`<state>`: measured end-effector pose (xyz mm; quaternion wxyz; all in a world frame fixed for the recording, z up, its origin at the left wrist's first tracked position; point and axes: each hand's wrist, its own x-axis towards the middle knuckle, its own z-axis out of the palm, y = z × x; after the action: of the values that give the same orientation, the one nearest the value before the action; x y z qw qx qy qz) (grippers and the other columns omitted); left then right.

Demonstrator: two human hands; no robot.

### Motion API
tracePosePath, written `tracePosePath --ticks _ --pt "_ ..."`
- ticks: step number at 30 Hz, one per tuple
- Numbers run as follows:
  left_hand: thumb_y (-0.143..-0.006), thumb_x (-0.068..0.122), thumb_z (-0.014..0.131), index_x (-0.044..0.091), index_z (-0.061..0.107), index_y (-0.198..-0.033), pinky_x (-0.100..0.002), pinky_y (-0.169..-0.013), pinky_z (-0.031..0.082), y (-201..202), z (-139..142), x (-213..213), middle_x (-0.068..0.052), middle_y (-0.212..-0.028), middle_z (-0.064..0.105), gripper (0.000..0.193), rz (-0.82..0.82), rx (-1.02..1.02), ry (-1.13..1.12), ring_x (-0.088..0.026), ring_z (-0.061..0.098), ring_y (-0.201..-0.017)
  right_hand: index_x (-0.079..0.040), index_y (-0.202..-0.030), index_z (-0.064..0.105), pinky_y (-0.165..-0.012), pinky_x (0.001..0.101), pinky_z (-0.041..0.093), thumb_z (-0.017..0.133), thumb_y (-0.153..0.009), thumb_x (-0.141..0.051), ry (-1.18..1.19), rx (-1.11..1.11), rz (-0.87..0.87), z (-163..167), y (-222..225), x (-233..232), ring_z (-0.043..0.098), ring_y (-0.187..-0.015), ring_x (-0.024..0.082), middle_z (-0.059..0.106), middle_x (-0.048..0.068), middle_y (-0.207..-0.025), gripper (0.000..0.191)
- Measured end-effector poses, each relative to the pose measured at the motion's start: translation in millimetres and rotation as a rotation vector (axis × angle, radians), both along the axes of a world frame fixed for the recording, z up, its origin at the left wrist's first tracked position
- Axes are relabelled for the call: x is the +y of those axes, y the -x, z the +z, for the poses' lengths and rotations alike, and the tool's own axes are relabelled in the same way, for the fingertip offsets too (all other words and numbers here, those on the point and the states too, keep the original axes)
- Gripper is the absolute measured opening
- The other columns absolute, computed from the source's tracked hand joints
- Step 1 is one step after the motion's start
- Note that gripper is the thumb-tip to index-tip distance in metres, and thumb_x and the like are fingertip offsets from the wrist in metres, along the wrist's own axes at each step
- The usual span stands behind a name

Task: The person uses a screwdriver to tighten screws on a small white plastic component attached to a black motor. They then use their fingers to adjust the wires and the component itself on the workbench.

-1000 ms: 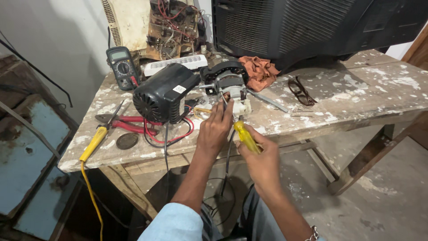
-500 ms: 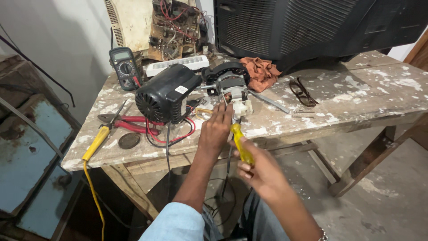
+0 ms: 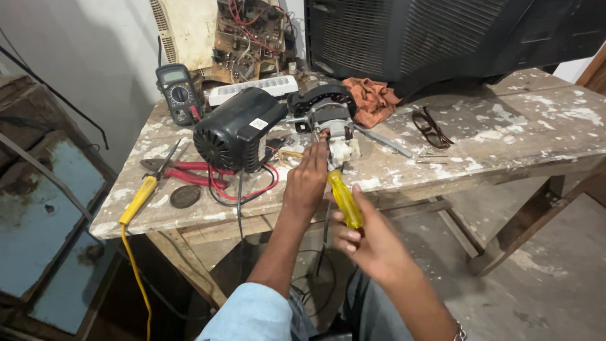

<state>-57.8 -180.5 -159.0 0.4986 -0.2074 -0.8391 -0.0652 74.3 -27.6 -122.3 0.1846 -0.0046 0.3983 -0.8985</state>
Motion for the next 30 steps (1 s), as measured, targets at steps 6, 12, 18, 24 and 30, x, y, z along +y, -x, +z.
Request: tracePosePath --ticks 6,12,18,24,30 --pt "-0.094 0.005 0.059 -0.006 0.052 -0.136 -0.038 -0.086 0.060 -7 6 1 -0.026 -0.132 0.066 0.044 -0.019 0.035 0.008 -0.034 0.067 -0.122 -0.002 -0.120 0.063 -0.046 0.0257 0.031 0.047 -0.101 -0.032 -0.046 -0.003 -0.055 2 -7 4 0.036 -0.051 0.007 0.047 -0.001 -0.073 0.038" --pt "-0.096 0.012 0.065 -0.009 0.056 -0.131 -0.040 -0.085 0.060 -11 12 6 -0.025 -0.127 0.067 0.041 -0.111 0.073 -0.094 -0.036 0.068 -0.118 -0.005 -0.099 0.053 -0.047 0.0303 0.033 0.049 -0.097 -0.028 -0.261 0.060 -0.220 3 -11 -4 0.040 -0.050 0.013 0.053 0.005 -0.076 0.023" --pt "-0.095 0.009 0.063 -0.009 0.056 -0.130 -0.040 -0.088 0.060 -8 8 4 -0.026 -0.128 0.067 0.040 -0.070 0.067 -0.067 -0.035 0.068 -0.120 -0.005 -0.099 0.052 -0.047 0.0304 0.032 0.049 -0.097 -0.028 -0.319 0.035 -0.188 2 -8 -4 0.039 -0.049 0.012 0.054 0.005 -0.075 0.023" --pt "-0.094 0.005 0.061 -0.011 0.055 -0.130 -0.040 -0.088 0.060 -8 8 3 -0.027 -0.128 0.067 0.040 -0.086 0.058 -0.065 -0.036 0.069 -0.119 -0.007 -0.095 0.048 -0.048 0.0300 0.033 0.049 -0.098 -0.028 -0.266 0.044 -0.142 11 -3 -5 0.036 -0.046 0.010 0.053 0.004 -0.074 0.021" --pt "-0.094 0.002 0.060 -0.010 0.056 -0.131 -0.039 -0.088 0.060 -8 8 4 -0.027 -0.128 0.067 0.040 -0.078 0.050 -0.058 -0.036 0.069 -0.120 -0.007 -0.095 0.051 -0.048 0.0292 0.033 0.049 -0.099 -0.027 -0.271 0.070 -0.137 11 -1 -6 0.037 -0.046 0.010 0.053 0.004 -0.073 0.021"
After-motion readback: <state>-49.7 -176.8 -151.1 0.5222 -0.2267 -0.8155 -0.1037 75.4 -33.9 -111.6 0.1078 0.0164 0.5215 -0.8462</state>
